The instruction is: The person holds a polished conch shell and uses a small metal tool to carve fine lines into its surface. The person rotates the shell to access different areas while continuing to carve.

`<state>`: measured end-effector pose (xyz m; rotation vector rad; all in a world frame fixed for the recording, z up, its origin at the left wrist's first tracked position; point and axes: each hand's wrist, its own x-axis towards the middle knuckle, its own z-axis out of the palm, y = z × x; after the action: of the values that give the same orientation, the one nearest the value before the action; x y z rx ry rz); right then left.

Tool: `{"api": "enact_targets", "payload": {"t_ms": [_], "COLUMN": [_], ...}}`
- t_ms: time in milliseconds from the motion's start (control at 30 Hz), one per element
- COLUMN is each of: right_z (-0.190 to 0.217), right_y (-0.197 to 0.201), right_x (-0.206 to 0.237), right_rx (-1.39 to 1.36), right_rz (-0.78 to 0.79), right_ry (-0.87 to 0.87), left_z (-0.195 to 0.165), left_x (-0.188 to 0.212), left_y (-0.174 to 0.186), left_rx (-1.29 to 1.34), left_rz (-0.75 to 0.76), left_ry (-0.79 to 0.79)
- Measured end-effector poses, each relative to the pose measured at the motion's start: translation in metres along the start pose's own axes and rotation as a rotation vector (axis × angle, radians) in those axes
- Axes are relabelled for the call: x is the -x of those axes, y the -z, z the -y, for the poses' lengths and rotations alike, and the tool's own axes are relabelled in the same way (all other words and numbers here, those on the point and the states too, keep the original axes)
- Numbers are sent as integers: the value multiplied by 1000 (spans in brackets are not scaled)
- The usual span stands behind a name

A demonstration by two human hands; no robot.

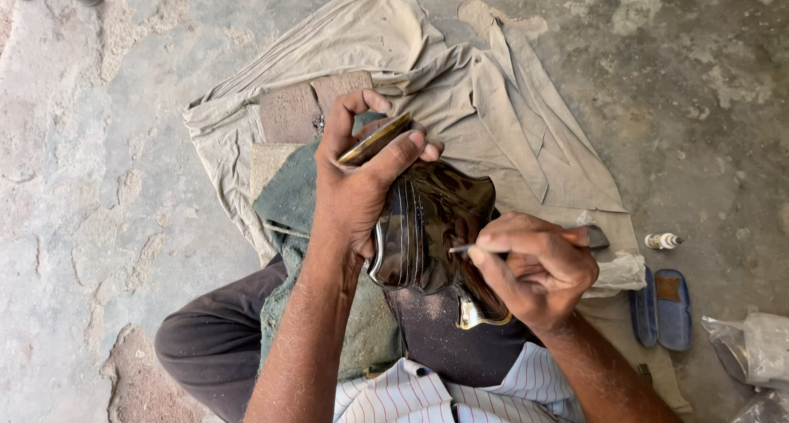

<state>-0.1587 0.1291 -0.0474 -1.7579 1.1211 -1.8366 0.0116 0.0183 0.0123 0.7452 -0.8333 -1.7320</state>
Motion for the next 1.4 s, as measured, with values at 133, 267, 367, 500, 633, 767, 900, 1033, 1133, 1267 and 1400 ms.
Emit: {"api": "enact_targets", "payload": {"t_ms": [133,267,367,500,633,767,900,1033,1133,1267,1400], "right_z": [12,20,24,20,16,15,14,12,13,15,16], "right_y": [4,3,1,-1,-2,-1,-2,-1,-1,-2,-3], "right_x": [2,6,9,9,11,14,16,13,13,12,11], "right_rx": [146,148,118,202,182,184,203,155,168,177,198], "right_rz": [16,-12,-33,-24,-43,-57,-65,-43,-47,-53,-49], "right_ry": [-228,-267,-288,-233,-219,-221,-224,-190,-197,-214,-220], "left_z": [1,4,6,6,5,6,6,5,4,4,3], "left_x": [2,7,11,8,6,6,6,6,6,7,7], "left_y": [-2,-3,-3,-1,-2,-2,-1,-2,-3,-4,-4], "left_rx": [-8,-37,-65,-63,-88,-107,-99,-100,-128,-140,-127], "left_rz": [-6,-53,-82,-55,-53,-51,-38,-41,-46,-56,-52], "left_ry": [-12,-52,-72,-64,-63,-71,-77,-75,-83,-72,-70]}}
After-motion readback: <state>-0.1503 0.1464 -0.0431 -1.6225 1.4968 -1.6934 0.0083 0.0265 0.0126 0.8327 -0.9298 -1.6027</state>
